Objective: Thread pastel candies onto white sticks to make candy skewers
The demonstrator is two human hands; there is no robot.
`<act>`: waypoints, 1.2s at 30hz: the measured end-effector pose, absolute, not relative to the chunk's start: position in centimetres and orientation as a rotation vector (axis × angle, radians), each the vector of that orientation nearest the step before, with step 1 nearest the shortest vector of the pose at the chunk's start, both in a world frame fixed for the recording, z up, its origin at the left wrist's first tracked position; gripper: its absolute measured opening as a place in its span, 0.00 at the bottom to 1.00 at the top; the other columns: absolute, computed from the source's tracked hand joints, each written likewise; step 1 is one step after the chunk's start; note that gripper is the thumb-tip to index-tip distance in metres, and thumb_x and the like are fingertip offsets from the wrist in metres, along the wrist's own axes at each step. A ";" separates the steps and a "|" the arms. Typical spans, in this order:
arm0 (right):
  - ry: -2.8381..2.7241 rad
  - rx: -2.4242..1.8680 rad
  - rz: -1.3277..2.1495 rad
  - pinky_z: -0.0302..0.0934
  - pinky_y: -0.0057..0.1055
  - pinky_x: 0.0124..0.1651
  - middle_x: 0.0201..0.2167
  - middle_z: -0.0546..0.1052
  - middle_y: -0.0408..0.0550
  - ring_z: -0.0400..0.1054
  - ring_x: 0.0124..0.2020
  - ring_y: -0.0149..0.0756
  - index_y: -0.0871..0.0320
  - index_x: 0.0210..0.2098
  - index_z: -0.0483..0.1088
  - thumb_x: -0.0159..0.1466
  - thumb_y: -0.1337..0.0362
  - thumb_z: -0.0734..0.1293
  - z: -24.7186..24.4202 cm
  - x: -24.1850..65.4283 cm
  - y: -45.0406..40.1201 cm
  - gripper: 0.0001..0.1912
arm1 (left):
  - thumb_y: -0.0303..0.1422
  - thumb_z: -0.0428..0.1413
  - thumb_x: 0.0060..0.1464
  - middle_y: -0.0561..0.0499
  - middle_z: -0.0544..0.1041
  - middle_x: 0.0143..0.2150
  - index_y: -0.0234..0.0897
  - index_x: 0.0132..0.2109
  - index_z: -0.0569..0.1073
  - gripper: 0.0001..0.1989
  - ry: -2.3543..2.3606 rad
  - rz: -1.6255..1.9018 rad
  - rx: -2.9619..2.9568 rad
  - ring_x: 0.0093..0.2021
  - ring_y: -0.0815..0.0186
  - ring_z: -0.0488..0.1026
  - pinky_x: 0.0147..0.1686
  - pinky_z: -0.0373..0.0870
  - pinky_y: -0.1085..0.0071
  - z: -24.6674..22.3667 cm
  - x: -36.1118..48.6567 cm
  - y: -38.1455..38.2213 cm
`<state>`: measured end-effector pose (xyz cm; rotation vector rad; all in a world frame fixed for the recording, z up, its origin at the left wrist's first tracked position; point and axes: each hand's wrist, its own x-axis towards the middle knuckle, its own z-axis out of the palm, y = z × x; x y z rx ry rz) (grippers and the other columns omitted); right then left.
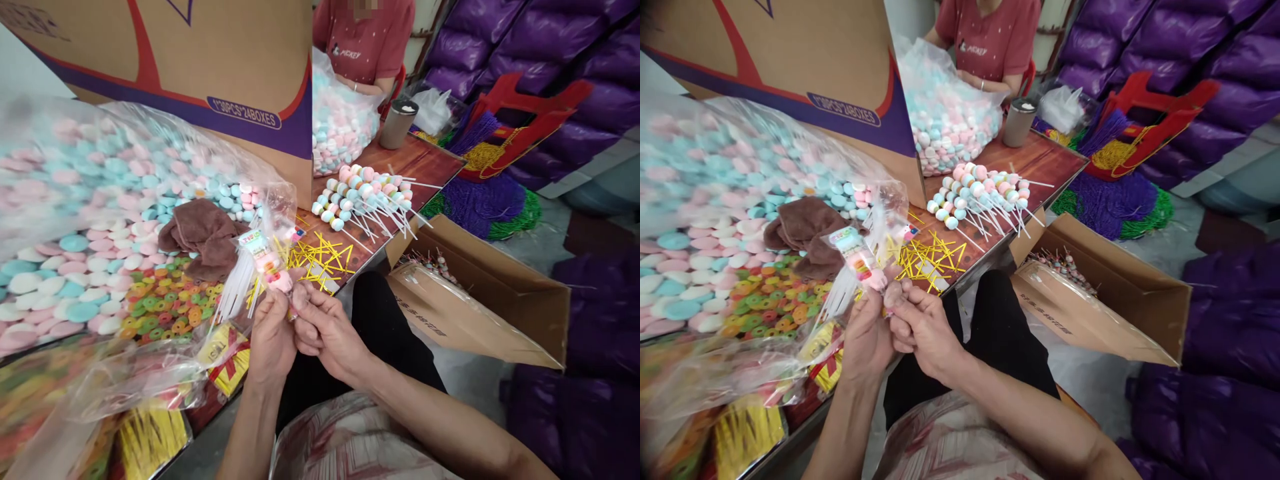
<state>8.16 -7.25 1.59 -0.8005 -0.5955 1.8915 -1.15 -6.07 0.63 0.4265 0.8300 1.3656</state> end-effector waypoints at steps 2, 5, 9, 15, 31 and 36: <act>-1.028 -0.985 1.725 0.48 0.24 0.21 0.15 0.63 0.35 0.51 0.16 0.24 0.56 0.27 0.66 0.67 0.56 0.64 1.1 9.6 -7.3 0.15 | 0.39 0.67 0.48 0.55 0.68 0.24 0.35 0.36 0.77 0.13 0.791 1.342 0.401 0.28 0.70 0.70 0.25 0.68 0.76 0.8 -0.9 -5.7; -1.649 -1.257 1.078 0.61 0.30 0.39 0.29 0.75 0.44 0.68 0.32 0.32 0.57 0.29 0.72 0.68 0.62 0.63 0.4 13.1 -6.7 0.12 | 0.37 0.67 0.49 0.59 0.59 0.22 0.33 0.37 0.76 0.13 0.842 1.323 0.410 0.22 0.76 0.57 0.22 0.61 0.79 1.0 -0.8 -5.3; -1.885 -1.513 0.344 0.61 0.33 0.44 0.37 0.76 0.51 0.68 0.41 0.38 0.55 0.40 0.77 0.69 0.66 0.61 -0.6 18.0 -4.0 0.11 | 0.39 0.65 0.50 0.60 0.52 0.22 0.29 0.36 0.75 0.16 0.952 1.239 0.396 0.20 0.77 0.46 0.18 0.47 0.81 1.1 -0.8 -5.2; -2.467 -1.227 0.354 0.55 0.29 0.37 0.38 0.73 0.48 0.64 0.38 0.35 0.53 0.38 0.76 0.69 0.70 0.60 -1.1 21.0 1.2 0.13 | 0.41 0.63 0.50 0.59 0.52 0.22 0.30 0.33 0.72 0.16 0.915 1.127 0.326 0.21 0.77 0.44 0.18 0.45 0.80 1.8 0.0 -5.2; -1.777 -1.088 0.572 0.61 0.35 0.43 0.34 0.68 0.48 0.64 0.36 0.36 0.55 0.36 0.62 0.68 0.66 0.58 -1.2 16.3 3.6 0.04 | 0.34 0.67 0.47 0.58 0.66 0.25 0.36 0.35 0.66 0.16 0.963 1.300 0.397 0.20 0.79 0.51 0.19 0.48 0.83 0.2 0.2 -4.5; -0.982 -0.970 1.102 0.65 0.30 0.32 0.33 0.72 0.41 0.68 0.29 0.31 0.51 0.45 0.66 0.61 0.60 0.68 1.5 13.2 0.9 0.13 | 0.32 0.64 0.48 0.57 0.66 0.24 0.35 0.35 0.68 0.12 1.020 1.334 0.390 0.18 0.81 0.49 0.18 0.45 0.82 0.4 0.3 -3.9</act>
